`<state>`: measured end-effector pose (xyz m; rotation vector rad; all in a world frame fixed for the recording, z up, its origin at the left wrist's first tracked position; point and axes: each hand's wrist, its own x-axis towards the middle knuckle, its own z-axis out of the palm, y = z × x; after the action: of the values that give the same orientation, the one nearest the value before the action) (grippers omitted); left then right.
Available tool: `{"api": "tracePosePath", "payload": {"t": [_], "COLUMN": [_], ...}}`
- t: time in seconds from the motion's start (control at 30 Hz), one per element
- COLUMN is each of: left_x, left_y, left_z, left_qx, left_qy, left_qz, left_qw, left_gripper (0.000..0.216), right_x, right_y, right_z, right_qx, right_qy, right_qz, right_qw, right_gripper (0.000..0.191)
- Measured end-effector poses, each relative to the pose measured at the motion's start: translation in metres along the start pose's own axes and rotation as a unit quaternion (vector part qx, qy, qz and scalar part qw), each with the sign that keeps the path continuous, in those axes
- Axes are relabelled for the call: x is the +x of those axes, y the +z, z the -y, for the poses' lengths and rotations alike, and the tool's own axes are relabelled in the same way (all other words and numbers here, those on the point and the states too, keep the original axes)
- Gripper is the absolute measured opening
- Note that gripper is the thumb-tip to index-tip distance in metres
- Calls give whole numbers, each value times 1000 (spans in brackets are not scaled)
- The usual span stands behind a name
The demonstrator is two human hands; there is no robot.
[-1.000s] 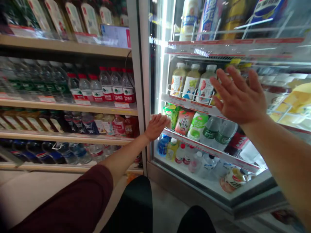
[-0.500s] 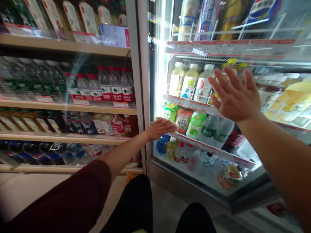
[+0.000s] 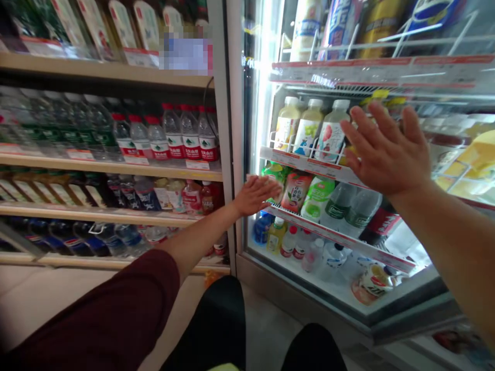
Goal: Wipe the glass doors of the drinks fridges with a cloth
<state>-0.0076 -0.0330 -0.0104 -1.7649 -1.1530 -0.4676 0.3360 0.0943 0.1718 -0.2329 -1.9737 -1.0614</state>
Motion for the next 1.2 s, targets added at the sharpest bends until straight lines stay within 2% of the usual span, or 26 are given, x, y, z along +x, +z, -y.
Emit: {"api": "tracePosePath", "payload": {"t": [0.1, 0.17, 0.2, 0.27, 0.37, 0.43, 0.5, 0.57, 0.63, 0.7, 0.77, 0.83, 0.9, 0.97, 1.07, 1.13, 1.2], "left_x": [49, 68, 67, 48, 6, -1, 17, 48, 70, 68, 46, 22, 14, 29, 69, 80, 68], "left_y": [-15, -19, -18, -8, 9, 11, 4, -8, -15, -13, -4, 5, 7, 1, -15, -18, -13], "left_z": [41, 47, 40, 12, -30, -32, -10, 16, 29, 18, -8, -31, -33, -14, 21, 23, 3], "left_qx": [21, 22, 18, 4, -15, -13, -5, 6, 15, 13, -2, -18, -21, -13, 3, 7, 3], "left_qy": [-134, -186, -188, -148, -1, 30, -9, -89, -153, -160, -99, -6, 28, -19, -138, -179, -152], "left_qz": [-58, -83, -85, -63, 0, 14, -4, -42, -76, -83, -59, -18, 4, -8, -64, -85, -62], "left_qw": [989, 979, 978, 987, 1000, 999, 1000, 995, 985, 984, 993, 1000, 999, 1000, 988, 980, 986], "left_gripper": [65, 66, 64, 60, 53, 54, 58, 62, 62, 60, 56, 52, 53, 57, 60, 60, 58], "right_x": [0, 0, 0, 1, 2, 2, 2, 2, 2, 2, 2, 2, 2, 2, 3, 3, 2], "right_y": [1, 1, 1, 0, -2, -2, -2, -2, -2, -2, -2, -2, -2, -2, -4, -4, -3], "right_z": [1, 2, 3, 3, 3, 2, 2, 2, 3, 3, 3, 3, 3, 3, 4, 4, 4], "right_qx": [-3, -4, -4, -2, 5, 6, -1, -7, -10, -10, -8, -2, 6, 9, 4, -1, -4], "right_qy": [7, 15, 15, 16, 14, 11, 9, 6, 8, 10, 13, 14, 16, 18, 25, 25, 22], "right_qz": [-10, -7, -8, -6, -4, -5, -8, -10, -5, 2, 7, 3, 0, 4, 14, 13, 11], "right_qw": [1000, 1000, 1000, 1000, 1000, 1000, 1000, 1000, 1000, 1000, 1000, 1000, 1000, 1000, 1000, 1000, 1000], "right_gripper": [77, 76, 75, 74, 73, 73, 74, 74, 75, 74, 74, 76, 77, 78, 75, 72, 69]}}
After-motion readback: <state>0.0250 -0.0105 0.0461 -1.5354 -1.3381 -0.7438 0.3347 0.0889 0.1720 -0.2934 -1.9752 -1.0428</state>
